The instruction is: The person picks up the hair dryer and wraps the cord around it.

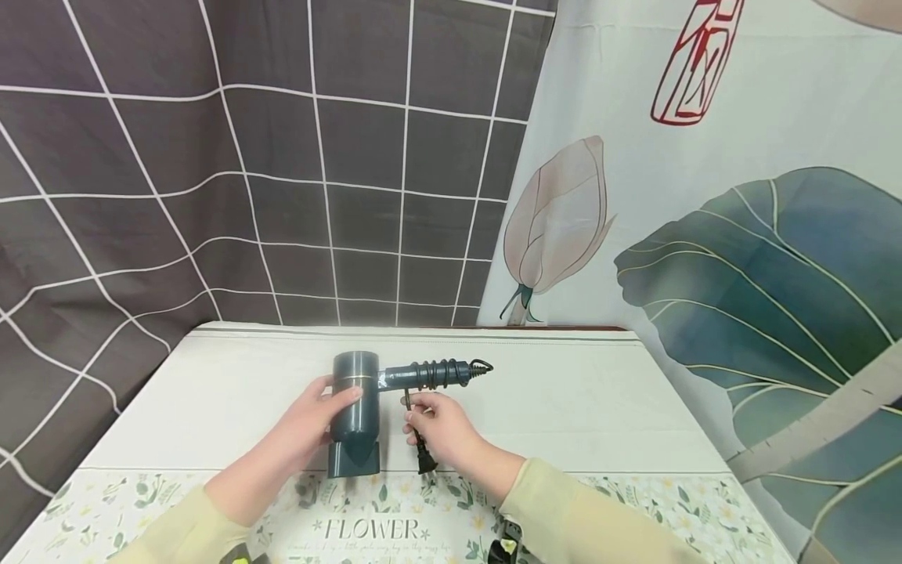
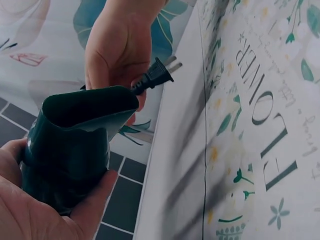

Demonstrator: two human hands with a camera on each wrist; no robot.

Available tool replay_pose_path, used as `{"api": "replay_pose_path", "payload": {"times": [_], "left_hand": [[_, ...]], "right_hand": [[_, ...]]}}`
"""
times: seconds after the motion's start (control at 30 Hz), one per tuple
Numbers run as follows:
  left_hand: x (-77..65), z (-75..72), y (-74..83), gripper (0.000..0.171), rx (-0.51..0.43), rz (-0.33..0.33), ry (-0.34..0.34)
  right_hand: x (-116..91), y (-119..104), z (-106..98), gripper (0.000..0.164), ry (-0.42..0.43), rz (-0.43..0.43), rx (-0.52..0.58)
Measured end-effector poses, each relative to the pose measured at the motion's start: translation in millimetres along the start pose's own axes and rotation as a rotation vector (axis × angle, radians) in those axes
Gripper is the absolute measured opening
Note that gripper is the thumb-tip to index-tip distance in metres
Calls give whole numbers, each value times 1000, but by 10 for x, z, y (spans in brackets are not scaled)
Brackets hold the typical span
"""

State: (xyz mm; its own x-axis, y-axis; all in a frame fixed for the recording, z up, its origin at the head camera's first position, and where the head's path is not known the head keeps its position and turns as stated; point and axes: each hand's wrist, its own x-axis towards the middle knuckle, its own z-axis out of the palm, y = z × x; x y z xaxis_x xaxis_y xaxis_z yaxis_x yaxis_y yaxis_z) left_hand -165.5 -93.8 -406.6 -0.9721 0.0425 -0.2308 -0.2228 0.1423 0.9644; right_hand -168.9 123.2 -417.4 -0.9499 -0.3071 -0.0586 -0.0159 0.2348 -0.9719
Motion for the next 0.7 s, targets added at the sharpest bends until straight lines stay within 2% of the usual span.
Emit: {"api": "replay_pose_path", "payload": {"times": [0.1, 0.33, 0.53, 0.7], "left_hand": [[38, 2, -16, 93, 30, -9, -3], [176, 48, -76, 91, 78, -59, -4], [298, 92, -161, 88, 101, -94, 2], [372, 118, -227, 88, 131, -105, 3]], "right_hand": [[17, 26, -1, 31, 6, 28, 18], [102, 165, -13, 22, 61, 93, -91], [181, 289, 8, 19, 63, 152, -58], [222, 376, 35, 20, 68, 184, -78]]}}
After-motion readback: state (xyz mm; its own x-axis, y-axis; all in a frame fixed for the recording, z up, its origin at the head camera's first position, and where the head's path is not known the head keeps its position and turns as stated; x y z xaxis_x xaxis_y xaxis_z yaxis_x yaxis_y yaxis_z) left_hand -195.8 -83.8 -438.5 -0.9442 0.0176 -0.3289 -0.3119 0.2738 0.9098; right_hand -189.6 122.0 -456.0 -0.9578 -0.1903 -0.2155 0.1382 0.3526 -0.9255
